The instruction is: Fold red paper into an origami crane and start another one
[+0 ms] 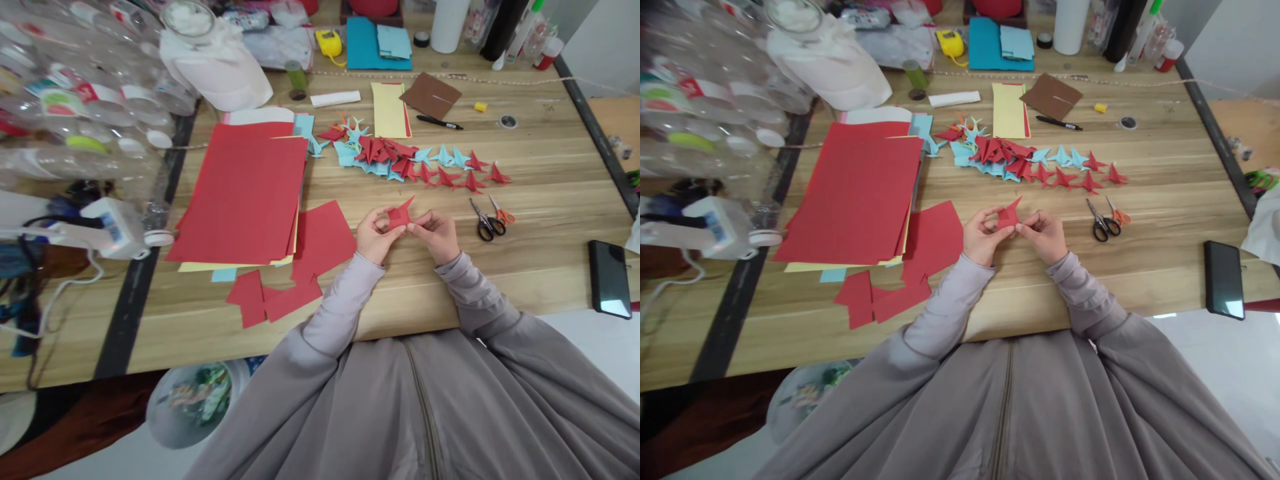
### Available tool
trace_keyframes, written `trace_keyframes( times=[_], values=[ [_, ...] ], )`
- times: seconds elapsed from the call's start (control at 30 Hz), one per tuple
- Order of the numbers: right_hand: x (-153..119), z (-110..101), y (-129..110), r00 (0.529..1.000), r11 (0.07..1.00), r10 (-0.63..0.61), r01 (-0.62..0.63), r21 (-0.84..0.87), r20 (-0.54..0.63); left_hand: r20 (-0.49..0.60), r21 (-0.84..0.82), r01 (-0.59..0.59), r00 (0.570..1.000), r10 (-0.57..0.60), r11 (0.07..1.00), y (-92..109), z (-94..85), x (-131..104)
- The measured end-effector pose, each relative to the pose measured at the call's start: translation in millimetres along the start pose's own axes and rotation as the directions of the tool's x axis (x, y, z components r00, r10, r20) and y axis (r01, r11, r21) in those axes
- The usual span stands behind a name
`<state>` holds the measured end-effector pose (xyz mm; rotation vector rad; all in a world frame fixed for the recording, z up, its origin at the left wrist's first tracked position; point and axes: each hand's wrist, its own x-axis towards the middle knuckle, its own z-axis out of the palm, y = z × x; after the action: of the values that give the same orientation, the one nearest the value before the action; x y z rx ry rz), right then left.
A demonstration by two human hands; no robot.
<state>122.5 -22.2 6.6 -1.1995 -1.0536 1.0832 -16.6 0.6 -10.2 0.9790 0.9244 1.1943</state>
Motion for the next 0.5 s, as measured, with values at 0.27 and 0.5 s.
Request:
trace_keyframes(
  times=[0.27,0.5],
  values=[
    [0.3,0.0,0.6,0.998,0.997,0.038,-0.041,0.07,0.04,0.038,-0.108,0.055,0.998,-0.051,0.993,6.4,0.9,-1.7],
    [4.8,-3.0,6.0,0.997,0.978,0.075,-0.075,0.193,0.008,0.11,-0.201,0.187,0.98,-0.168,0.962,9.9,-0.6,-0.7]
  ],
)
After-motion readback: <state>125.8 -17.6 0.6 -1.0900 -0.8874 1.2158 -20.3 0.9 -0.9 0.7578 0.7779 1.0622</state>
